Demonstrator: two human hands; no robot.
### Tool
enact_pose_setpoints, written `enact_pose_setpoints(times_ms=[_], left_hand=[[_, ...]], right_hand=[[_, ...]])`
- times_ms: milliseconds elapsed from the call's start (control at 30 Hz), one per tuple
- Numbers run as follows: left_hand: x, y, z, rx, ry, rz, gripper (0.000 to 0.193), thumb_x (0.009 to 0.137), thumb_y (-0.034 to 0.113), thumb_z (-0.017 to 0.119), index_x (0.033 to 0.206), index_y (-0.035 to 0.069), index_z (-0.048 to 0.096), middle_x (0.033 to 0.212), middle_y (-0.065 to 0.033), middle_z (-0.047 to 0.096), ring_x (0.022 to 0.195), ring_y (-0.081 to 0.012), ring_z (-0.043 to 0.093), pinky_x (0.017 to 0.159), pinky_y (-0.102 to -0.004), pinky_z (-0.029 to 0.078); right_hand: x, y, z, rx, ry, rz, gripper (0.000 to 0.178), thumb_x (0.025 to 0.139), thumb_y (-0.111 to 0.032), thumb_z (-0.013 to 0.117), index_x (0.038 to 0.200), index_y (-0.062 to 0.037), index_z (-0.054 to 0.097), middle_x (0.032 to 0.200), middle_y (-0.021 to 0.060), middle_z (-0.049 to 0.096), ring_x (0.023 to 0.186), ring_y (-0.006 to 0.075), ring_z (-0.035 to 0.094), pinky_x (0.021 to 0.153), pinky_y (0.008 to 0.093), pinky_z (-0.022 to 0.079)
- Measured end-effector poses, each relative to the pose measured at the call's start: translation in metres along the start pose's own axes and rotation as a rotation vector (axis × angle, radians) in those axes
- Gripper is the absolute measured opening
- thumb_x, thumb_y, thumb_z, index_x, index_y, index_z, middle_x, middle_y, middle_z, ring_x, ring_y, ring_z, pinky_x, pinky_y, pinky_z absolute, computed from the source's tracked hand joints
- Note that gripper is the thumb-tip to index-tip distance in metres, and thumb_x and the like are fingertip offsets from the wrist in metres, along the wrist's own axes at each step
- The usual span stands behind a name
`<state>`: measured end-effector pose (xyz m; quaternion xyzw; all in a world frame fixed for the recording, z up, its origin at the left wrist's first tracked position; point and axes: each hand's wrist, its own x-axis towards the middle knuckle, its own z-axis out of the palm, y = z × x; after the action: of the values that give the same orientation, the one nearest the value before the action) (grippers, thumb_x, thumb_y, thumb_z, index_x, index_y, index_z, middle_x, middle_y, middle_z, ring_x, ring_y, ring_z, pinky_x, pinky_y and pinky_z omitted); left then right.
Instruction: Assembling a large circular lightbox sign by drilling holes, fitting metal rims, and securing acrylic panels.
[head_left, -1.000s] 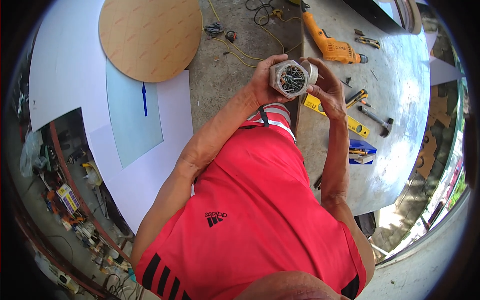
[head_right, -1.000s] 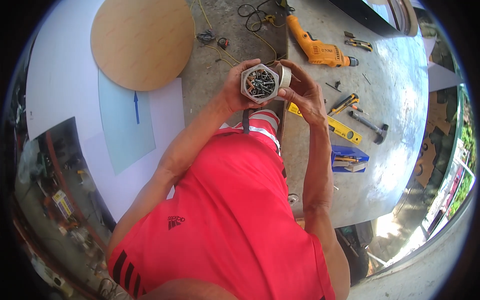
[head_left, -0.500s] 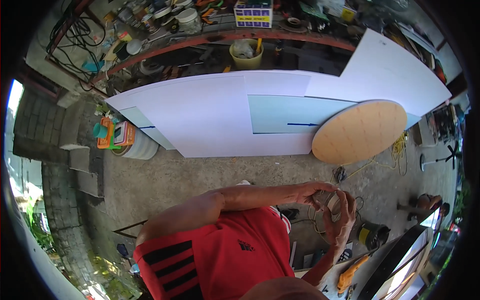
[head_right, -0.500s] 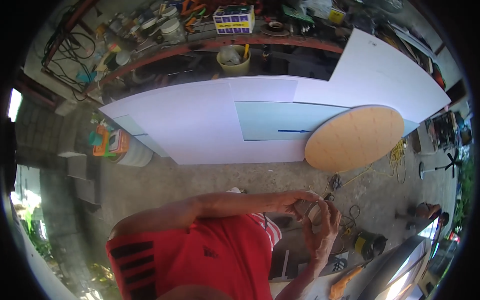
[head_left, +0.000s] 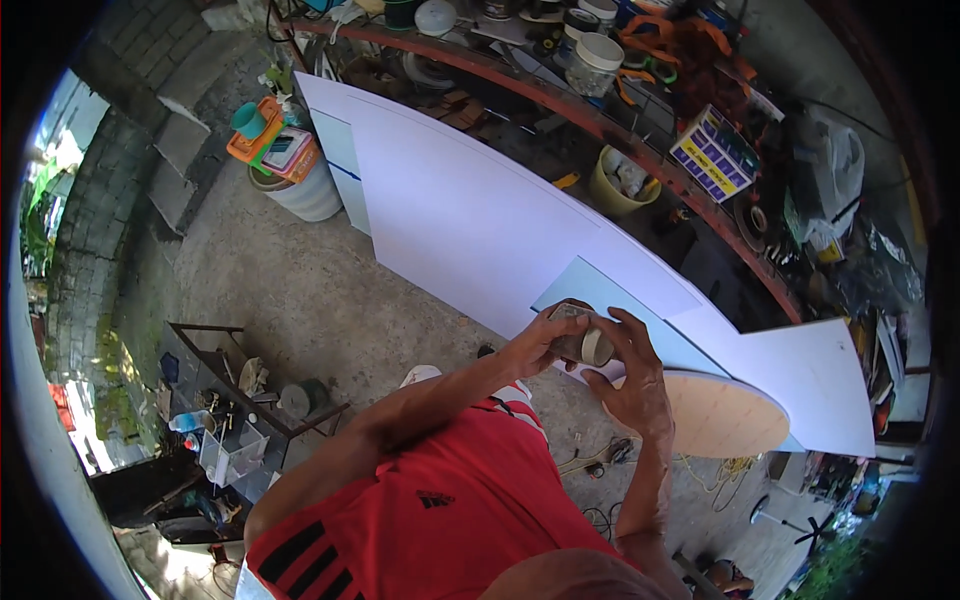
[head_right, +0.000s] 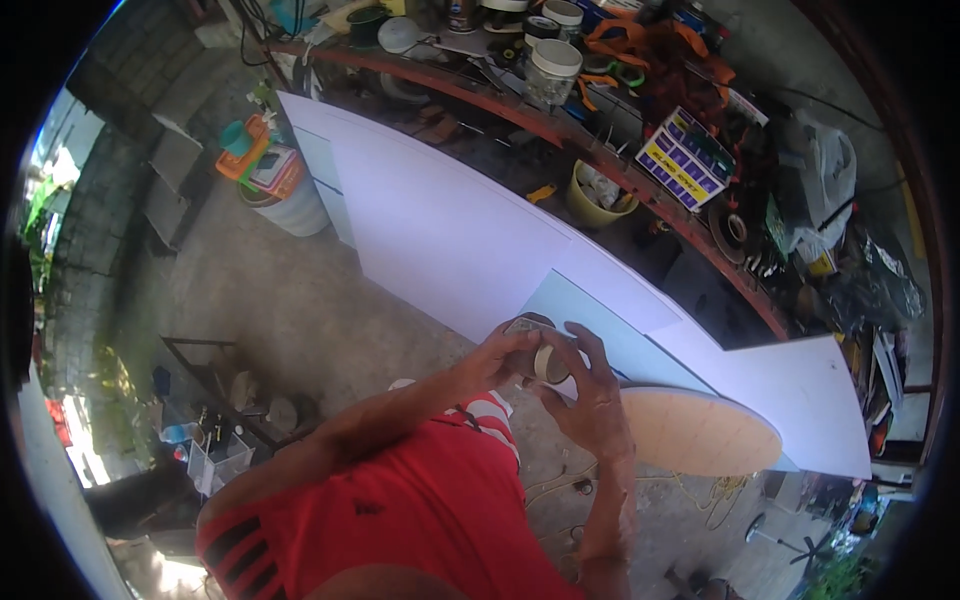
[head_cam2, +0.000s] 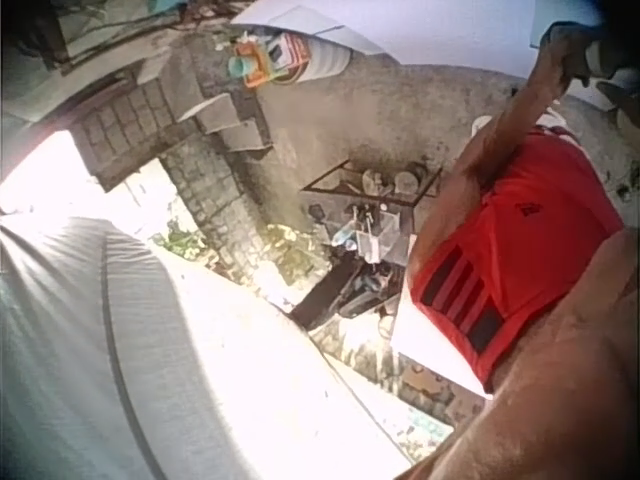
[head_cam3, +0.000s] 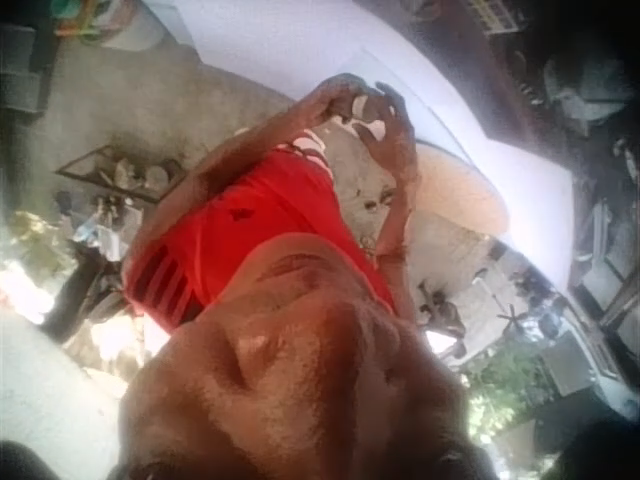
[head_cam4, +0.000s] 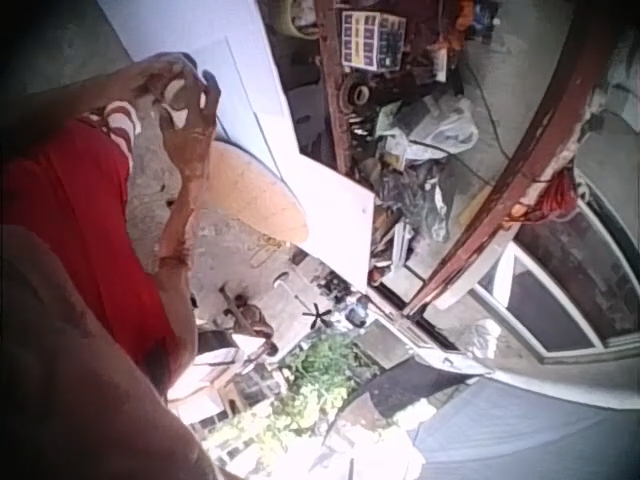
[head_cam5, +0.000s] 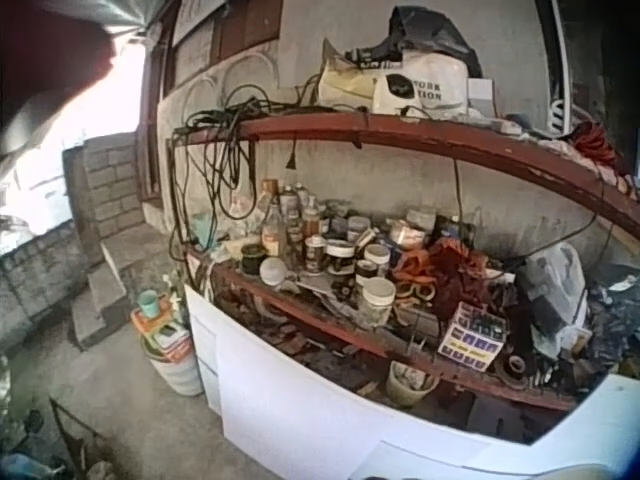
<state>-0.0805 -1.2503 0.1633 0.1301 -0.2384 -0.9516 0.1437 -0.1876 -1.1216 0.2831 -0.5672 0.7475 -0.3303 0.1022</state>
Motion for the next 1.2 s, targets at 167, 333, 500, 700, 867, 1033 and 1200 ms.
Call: enact_pose_setpoints(times_ms=[167,333,500,700,867,1033,1200], left_hand=[[0.004,0.050,-0.016,0.032,0.101,0.226,0.043,0.093,0.034,0.070,0.121,0.005,0.054,0.099,-0.0081,0.065,0.075,-0.0169,0.068,0.050,-0.0301,0.054],[-0.001,0.078,-0.040,-0.035,0.240,0.343,0.048,0.097,0.046,0.060,0.120,0.004,0.056,0.101,-0.0090,0.066,0.075,-0.0156,0.067,0.052,-0.0288,0.055],[-0.022,0.116,-0.073,0.011,0.217,0.300,0.051,0.100,0.055,0.050,0.115,0.006,0.055,0.093,-0.0088,0.066,0.072,-0.0152,0.068,0.048,-0.0300,0.054],[-0.052,0.176,-0.114,0.006,0.252,0.215,0.054,0.102,0.057,0.040,0.110,0.006,0.058,0.084,-0.0081,0.066,0.066,-0.0185,0.066,0.045,-0.0304,0.045],[-0.083,0.223,-0.145,-0.099,0.170,0.159,0.052,0.101,0.051,0.039,0.113,0.006,0.061,0.096,-0.0092,0.066,0.082,-0.0221,0.067,0.057,-0.0332,0.051],[-0.092,0.266,-0.146,-0.212,0.133,0.131,0.048,0.098,0.051,0.043,0.115,0.010,0.062,0.096,-0.0062,0.066,0.079,-0.0182,0.066,0.050,-0.0302,0.048],[-0.095,0.323,-0.114,0.105,-0.044,0.331,0.076,0.099,0.070,0.029,0.130,0.004,0.052,0.093,-0.0095,0.064,0.072,-0.0198,0.063,0.044,-0.0304,0.049]], right_hand=[[0.079,0.006,0.030,0.014,-0.246,0.081,0.056,0.090,-0.032,0.073,0.131,0.0015,0.055,0.113,0.0253,0.063,0.091,0.0383,0.068,0.074,0.0438,0.056],[0.122,-0.009,0.051,0.009,-0.246,-0.338,0.067,0.092,-0.042,0.069,0.135,0.0053,0.050,0.115,0.0243,0.060,0.099,0.0396,0.066,0.083,0.0462,0.054],[0.154,-0.043,0.093,-0.229,-0.482,0.020,0.067,0.080,-0.035,0.081,0.137,-0.0101,0.055,0.125,0.0142,0.055,0.112,0.0346,0.061,0.087,0.0437,0.054],[0.178,-0.086,0.148,-0.047,-0.330,-0.330,0.058,0.087,-0.035,0.073,0.134,-0.0071,0.054,0.117,0.0158,0.053,0.110,0.0322,0.057,0.087,0.0431,0.053],[0.192,-0.127,0.200,-0.204,-0.124,-0.449,0.059,0.087,-0.041,0.071,0.128,-0.0041,0.051,0.107,0.0158,0.052,0.098,0.0328,0.060,0.075,0.0426,0.056],[0.237,-0.161,0.221,-0.287,-0.016,-0.505,0.043,0.090,-0.037,0.063,0.116,-0.0035,0.054,0.094,0.0129,0.053,0.070,0.0284,0.065,0.051,0.0381,0.053],[0.295,-0.179,0.186,-0.110,0.229,-0.549,0.026,0.096,-0.024,0.057,0.108,-0.0021,0.062,0.088,0.0156,0.061,0.073,0.0352,0.065,0.063,0.0412,0.053]])
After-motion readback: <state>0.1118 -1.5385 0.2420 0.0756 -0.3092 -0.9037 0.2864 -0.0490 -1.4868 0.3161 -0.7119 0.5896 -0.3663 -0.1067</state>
